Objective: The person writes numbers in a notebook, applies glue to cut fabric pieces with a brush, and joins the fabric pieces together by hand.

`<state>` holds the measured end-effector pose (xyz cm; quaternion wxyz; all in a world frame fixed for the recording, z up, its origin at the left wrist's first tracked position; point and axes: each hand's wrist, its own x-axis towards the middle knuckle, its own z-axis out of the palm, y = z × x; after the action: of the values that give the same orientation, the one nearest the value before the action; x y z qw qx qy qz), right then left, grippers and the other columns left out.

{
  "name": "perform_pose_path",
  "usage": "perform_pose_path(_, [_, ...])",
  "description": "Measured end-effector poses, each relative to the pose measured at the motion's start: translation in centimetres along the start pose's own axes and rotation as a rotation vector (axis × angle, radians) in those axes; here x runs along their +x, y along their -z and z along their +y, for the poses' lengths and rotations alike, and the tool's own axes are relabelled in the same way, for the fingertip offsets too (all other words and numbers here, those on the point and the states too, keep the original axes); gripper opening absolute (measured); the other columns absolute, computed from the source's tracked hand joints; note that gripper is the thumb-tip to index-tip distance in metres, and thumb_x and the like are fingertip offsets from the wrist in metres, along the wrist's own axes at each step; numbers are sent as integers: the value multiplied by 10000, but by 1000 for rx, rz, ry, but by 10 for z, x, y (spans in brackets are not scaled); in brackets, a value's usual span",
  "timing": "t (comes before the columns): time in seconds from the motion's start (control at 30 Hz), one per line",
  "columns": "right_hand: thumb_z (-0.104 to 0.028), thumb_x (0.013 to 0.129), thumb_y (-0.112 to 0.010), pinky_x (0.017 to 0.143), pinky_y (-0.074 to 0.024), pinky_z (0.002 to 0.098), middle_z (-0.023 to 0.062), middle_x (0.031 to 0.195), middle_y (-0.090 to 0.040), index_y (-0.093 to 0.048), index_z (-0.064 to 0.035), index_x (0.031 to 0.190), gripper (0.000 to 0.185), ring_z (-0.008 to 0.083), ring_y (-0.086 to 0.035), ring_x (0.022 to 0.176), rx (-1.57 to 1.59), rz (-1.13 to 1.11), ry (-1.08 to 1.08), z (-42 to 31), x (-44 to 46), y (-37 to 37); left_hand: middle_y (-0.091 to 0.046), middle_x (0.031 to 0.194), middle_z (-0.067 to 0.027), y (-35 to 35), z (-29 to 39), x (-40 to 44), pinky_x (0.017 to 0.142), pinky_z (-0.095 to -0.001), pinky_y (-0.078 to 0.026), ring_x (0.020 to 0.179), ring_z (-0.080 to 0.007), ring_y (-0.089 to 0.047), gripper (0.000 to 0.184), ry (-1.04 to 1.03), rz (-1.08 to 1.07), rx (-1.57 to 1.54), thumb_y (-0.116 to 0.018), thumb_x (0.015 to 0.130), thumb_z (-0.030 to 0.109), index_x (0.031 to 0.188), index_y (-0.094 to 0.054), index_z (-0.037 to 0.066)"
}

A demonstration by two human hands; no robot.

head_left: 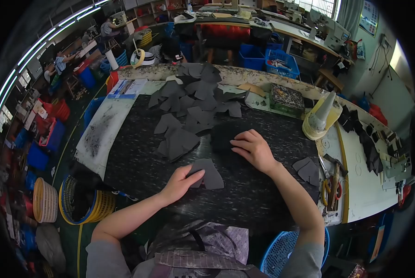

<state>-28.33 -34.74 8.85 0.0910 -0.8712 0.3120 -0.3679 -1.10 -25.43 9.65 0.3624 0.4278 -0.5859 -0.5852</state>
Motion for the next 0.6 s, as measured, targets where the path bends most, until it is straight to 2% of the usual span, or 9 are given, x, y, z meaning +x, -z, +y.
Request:
perform_pose_path(0.17, [-118,878,-694,823,-476,308,63,1006,-619,-719,8,950,147,206,-590,922,174,50,-400,-8,5,-13,-647,1164,-52,15,1,26,956,-252,-433,1074,-85,-570,321,-64,-81,-177,-503,1020,164,1264,-583,-28])
perform_pose_path(0.23, [-137,890,-693,815,-474,293,51,998,-627,-717,1,964,159,182,-593,919,241,76,-502,-9,5,-18,-651,1145,-62,10,6,46,891,-251,-452,1031,-93,-573,330,-156,-138,-321,-494,1026,210,1235,-590,-26])
perform_pose_path(0.3, [-157,902,-691,806,-471,279,39,990,-635,-715,-6,978,170,157,-595,916,299,100,-608,1,3,-18,-645,1150,-78,1,3,88,898,-261,-458,1038,-124,-585,317,-224,-226,-126,-514,1010,186,1234,-590,-26])
perform_pose_path(0.33, [-155,917,-680,817,-468,266,27,996,-645,-709,-3,993,173,132,-590,922,461,414,-656,12,-1,-19,-640,1154,-93,0,-3,106,905,-272,-464,1044,-155,-597,309,-291,-294,80,-535,993,162,1232,-590,-26])
perform_pose_path(0.37, [-154,931,-669,828,-464,254,16,1003,-654,-702,1,1008,175,107,-584,928,614,731,-693,25,-7,-17,-620,1157,-101,0,-13,118,977,-343,-468,1066,-219,-599,303,-690,-239,531,-583,943,106,1231,-605,17])
perform_pose_path(0.4, [-134,945,-650,842,-457,239,7,996,-656,-688,-4,1030,160,85,-567,940,656,1053,-578,42,-9,5,-620,1157,-101,1,-9,116,977,-343,-468,1066,-219,-599,303,-682,-247,506,-583,943,106,1231,-605,17])
perform_pose_path(0.43, [-127,966,-616,821,-460,253,29,1005,-652,-689,-24,1019,137,104,-569,933,631,1266,-622,12,-8,45,-614,1158,-88,10,7,106,992,-379,-474,1073,-228,-594,302,-1014,-265,716,-612,911,94,1208,-627,47])
perform_pose_path(0.5, [-132,956,-623,793,-467,273,63,1045,-649,-693,-46,1013,124,129,-583,937,-172,1002,-431,-47,-25,77,-589,1110,-24,30,16,82,985,-412,-513,1067,-185,-573,263,-1496,-139,934,-669,835,85,1094,-705,110])
perform_pose_path(0.6, [-210,852,-729,812,-476,376,94,1120,-637,-697,-48,987,213,209,-611,952,-389,345,-94,-116,-86,42,-520,921,12,54,22,52,912,-326,-538,944,-134,-560,239,-1662,113,940,-672,770,76,986,-760,127])
